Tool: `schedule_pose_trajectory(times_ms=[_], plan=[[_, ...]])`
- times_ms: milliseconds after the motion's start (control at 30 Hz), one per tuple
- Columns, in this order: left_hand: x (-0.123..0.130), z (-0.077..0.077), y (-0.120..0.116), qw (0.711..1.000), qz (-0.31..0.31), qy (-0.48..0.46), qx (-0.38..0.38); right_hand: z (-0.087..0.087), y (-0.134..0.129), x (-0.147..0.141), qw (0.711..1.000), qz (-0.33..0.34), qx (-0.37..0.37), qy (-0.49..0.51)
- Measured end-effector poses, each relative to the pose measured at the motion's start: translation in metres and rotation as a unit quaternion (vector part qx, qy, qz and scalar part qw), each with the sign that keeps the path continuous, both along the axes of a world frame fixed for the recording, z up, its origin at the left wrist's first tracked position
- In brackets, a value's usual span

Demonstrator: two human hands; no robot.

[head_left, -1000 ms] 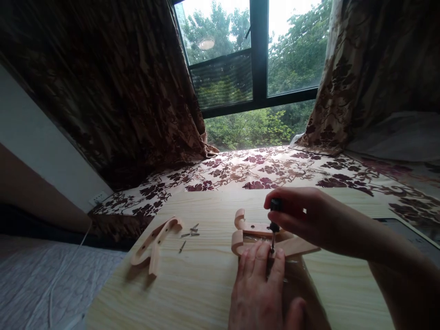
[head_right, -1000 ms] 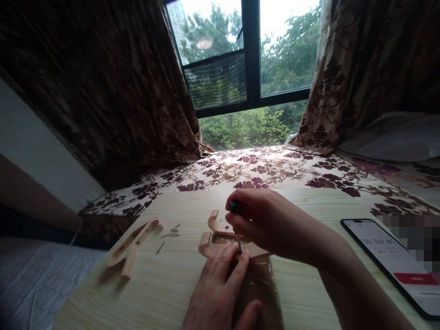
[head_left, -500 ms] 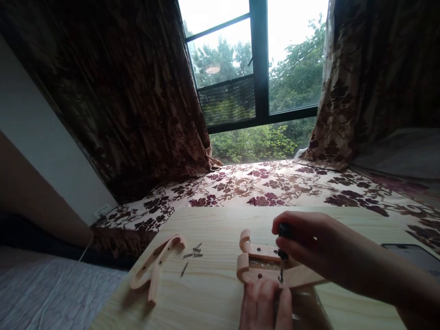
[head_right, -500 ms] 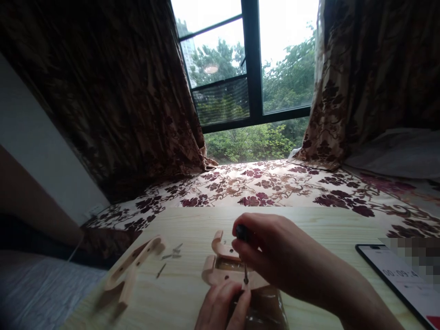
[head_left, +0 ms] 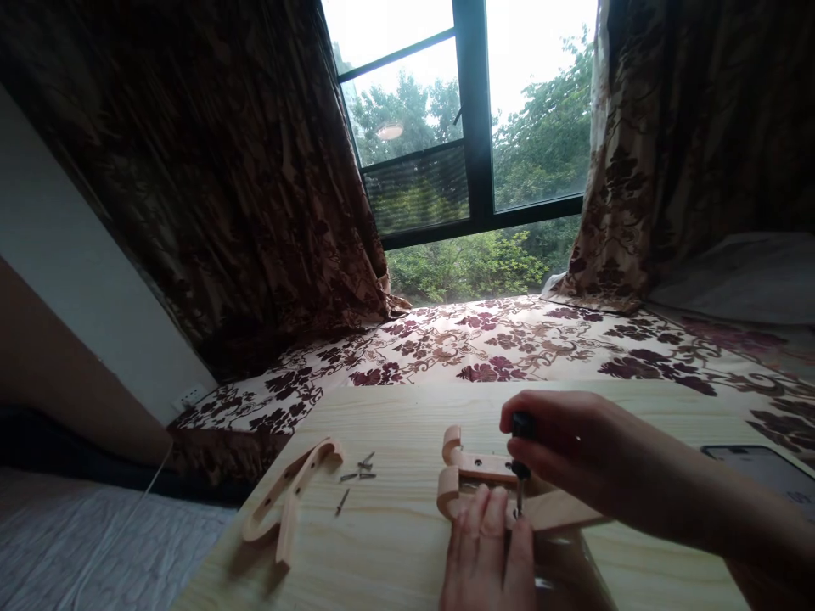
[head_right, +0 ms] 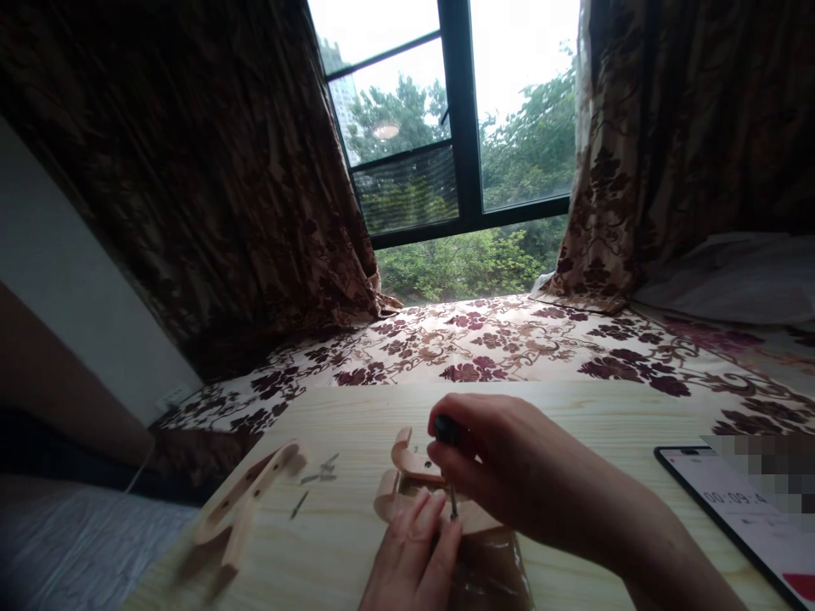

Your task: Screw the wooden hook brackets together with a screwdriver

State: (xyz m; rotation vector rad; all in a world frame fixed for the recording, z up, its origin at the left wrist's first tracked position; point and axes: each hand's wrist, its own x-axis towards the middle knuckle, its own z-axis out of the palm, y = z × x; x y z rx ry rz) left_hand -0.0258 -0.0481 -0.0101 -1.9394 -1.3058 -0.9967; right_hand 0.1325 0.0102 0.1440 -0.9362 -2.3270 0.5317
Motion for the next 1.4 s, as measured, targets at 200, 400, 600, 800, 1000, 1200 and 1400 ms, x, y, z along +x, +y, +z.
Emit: schedule_pose_trajectory(times_ms=[200,400,600,800,1000,1200,1400], plan=[[0.022,-0.026,0.02,0.981,0.03,-0.136,0.138,0.006,-0.003,-0.001,1.0,-0.005,-0.005,-0.019],[0.02,-0.014,0.016,0.985,0.031,-0.112,0.128,0.005,-0.002,0.0,1.0,-0.007,-0.012,-0.017],[-0.004,0.0,0.001,0.998,0.003,0.063,0.004,0.003,-0.002,0.001,1.0,-0.005,-0.016,-0.01],[0.004,-0.009,0.003,0.999,-0.011,-0.023,0.024,0.001,0.004,-0.002,0.999,-0.033,0.022,-0.017],[0.01,-0.012,0.001,0.997,-0.026,-0.066,-0.01,0.001,0.006,0.002,0.999,-0.026,0.036,0.005],[0.006,0.004,-0.008,0.997,-0.035,-0.042,-0.052,0.002,0.006,0.003,0.999,-0.017,0.044,0.005],[0.01,0.028,-0.014,1.0,-0.02,-0.012,-0.019,0.002,0.005,-0.003,0.997,-0.036,0.071,0.005]])
